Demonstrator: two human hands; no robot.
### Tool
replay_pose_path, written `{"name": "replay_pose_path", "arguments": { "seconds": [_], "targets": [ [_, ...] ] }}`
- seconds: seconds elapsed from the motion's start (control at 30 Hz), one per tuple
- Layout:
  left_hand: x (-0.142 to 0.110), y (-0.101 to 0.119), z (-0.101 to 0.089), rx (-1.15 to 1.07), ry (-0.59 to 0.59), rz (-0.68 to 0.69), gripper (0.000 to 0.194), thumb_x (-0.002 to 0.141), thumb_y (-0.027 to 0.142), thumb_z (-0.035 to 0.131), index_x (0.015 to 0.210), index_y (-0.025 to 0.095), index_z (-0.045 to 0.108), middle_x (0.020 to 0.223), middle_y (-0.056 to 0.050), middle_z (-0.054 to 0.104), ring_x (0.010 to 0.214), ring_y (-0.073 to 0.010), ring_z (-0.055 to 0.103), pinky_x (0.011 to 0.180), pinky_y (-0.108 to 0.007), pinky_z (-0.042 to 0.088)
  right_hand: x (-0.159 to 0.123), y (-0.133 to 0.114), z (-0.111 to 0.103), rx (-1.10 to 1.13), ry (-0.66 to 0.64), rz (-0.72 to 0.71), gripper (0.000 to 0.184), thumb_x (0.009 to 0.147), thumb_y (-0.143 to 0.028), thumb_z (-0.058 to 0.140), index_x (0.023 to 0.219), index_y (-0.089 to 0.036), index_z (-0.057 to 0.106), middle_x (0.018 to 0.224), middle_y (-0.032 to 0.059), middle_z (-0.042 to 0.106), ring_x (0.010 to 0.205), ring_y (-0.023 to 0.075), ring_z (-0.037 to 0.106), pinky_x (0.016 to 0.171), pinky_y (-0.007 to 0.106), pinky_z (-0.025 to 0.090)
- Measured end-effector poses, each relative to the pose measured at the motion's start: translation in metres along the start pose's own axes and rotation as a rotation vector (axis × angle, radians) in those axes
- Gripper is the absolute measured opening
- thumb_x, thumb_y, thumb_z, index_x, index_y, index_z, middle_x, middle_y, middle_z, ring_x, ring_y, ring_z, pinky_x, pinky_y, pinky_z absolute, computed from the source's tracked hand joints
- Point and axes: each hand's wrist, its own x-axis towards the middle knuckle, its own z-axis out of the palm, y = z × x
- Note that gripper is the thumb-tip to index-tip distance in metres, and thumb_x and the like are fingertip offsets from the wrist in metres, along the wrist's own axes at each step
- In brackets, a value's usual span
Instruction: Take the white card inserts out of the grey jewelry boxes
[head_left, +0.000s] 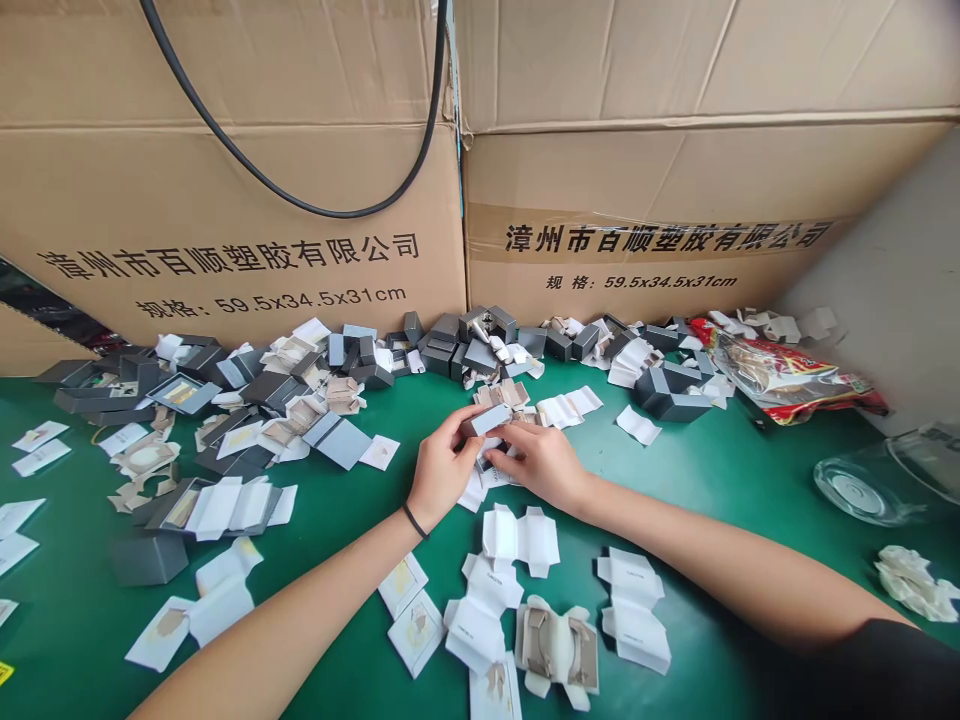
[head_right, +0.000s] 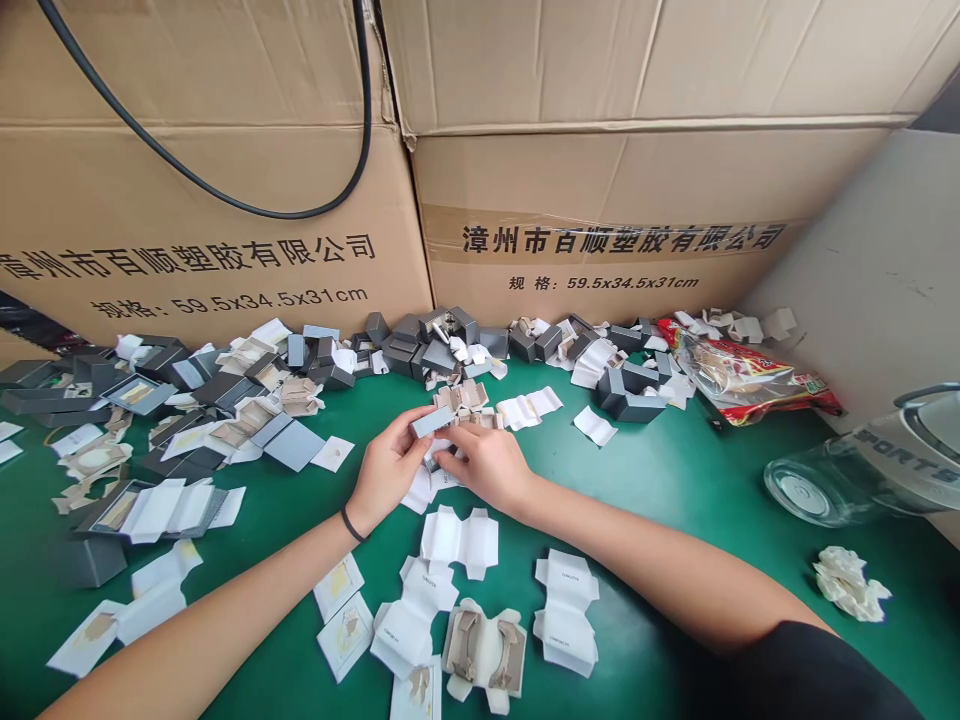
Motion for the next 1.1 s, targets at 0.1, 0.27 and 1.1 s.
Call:
{"name": "replay_pose_path", "arguments": {
  "seconds": [0.1, 0.27, 1.1],
  "targets": [
    [0.0, 0.006, -0.001, 0.023, -0.018, -0.036, 0.038, 0.082, 0.026, 0.052, 0.119, 0.02, 0.054, 0.112, -0.006, 0.065, 0.098, -0.0192, 0.063, 0.084, -0.028, 0.051, 0.0, -0.002, -0.004, -0.216, 0.003, -0.061, 0.011, 0.083, -0.026, 0.056, 0.088, -0.02, 0.063, 0.077, 0.0004, 0.066, 0.058, 0.01, 0.054, 0.05, 0.021, 0.028],
    [-0.002, 0.01, -0.002, -0.08, -0.108, -0.059, 0.046, 0.083, 0.028, 0.051, 0.127, 0.016, 0.048, 0.12, -0.009, 0.061, 0.105, -0.0204, 0.06, 0.087, -0.028, 0.05, 0.002, 0.004, -0.006, -0.371, 0.038, -0.16, 0.015, 0.087, -0.025, 0.051, 0.078, -0.02, 0.062, 0.072, -0.0007, 0.062, 0.055, 0.0079, 0.05, 0.047, 0.022, 0.023],
    [0.001, 0.008, -0.005, 0.069, -0.134, -0.043, 0.032, 0.089, 0.039, 0.04, 0.111, 0.02, 0.053, 0.103, -0.005, 0.065, 0.092, -0.0186, 0.06, 0.079, -0.027, 0.047, -0.002, 0.016, -0.009, -0.17, 0.14, -0.379, 0.023, 0.093, -0.024, 0.04, 0.094, -0.018, 0.062, 0.078, 0.0038, 0.063, 0.063, 0.0093, 0.057, 0.053, 0.019, 0.041]
  ]
}}
